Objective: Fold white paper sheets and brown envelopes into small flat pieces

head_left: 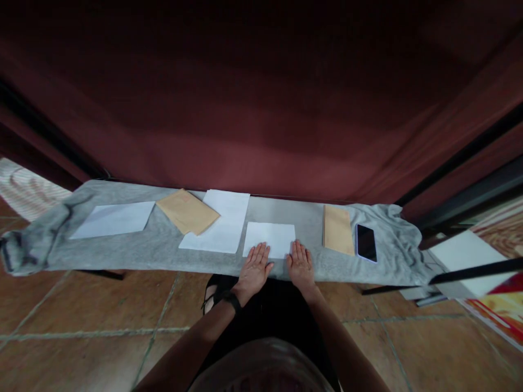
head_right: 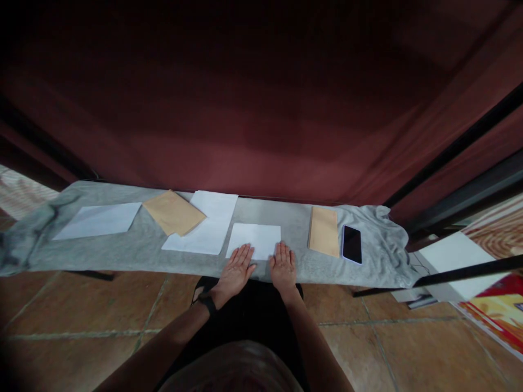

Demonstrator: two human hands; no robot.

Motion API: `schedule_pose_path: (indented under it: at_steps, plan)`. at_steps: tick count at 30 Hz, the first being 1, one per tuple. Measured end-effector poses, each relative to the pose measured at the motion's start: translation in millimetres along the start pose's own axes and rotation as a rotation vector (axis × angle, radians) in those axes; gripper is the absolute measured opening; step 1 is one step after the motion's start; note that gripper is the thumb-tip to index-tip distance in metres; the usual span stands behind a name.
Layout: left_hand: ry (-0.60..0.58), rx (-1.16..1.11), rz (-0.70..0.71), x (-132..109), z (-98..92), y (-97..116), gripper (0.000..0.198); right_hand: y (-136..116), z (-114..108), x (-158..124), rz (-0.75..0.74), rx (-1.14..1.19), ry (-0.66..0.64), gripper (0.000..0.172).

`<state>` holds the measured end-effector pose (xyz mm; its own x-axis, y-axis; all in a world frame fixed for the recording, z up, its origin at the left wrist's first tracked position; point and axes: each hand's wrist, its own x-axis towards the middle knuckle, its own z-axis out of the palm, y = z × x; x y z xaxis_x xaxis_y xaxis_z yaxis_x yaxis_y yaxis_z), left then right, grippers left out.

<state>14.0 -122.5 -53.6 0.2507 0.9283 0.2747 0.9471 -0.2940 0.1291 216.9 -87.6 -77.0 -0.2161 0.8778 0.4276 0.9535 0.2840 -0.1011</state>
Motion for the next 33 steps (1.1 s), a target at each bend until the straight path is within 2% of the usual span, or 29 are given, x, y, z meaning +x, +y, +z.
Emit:
schedule_pose_path:
  at_steps: [5,7,9,12,16,19,23,28,33]
  plan:
    - [-0.054,-0.037,-0.003,-3.7,-5.7,-1.0,0.06,-10.4,-6.4,3.1,0.057,0.047,-0.034,0.054]
    - [-0.075,-0.06,-0.032,0.9,-8.3,-3.3,0.058,-21.2,-8.5,7.5,0.015,0.094,-0.09,0.054]
    - [-0.097,-0.086,-0.056,12.8,-9.0,-3.0,0.057,-33.4,-9.1,15.1,-0.043,0.153,-0.178,0.053]
    - [-0.124,-0.096,-0.074,40.2,-4.9,-1.3,0.056,-46.5,-6.6,32.2,-0.028,0.211,-0.295,0.052]
    - [-0.159,-0.062,-0.1,75.1,6.1,-9.0,0.056,-48.1,2.4,61.1,-0.037,0.229,-0.353,0.052]
    - [-0.132,-0.039,-0.116,89.5,14.6,-21.8,0.056,-44.9,12.0,79.5,-0.025,0.192,-0.339,0.051]
    - [-0.077,-0.02,-0.132,95.0,24.6,-36.1,0.058,-42.3,25.8,90.6,0.01,0.151,-0.285,0.052]
    - [-0.051,-0.007,-0.142,94.7,29.2,-40.4,0.06,-35.5,36.5,87.5,0.093,0.145,-0.174,0.057]
    - [-0.104,0.013,-0.154,95.6,22.7,-38.1,0.059,-22.3,35.9,79.0,0.092,0.144,-0.062,0.06]
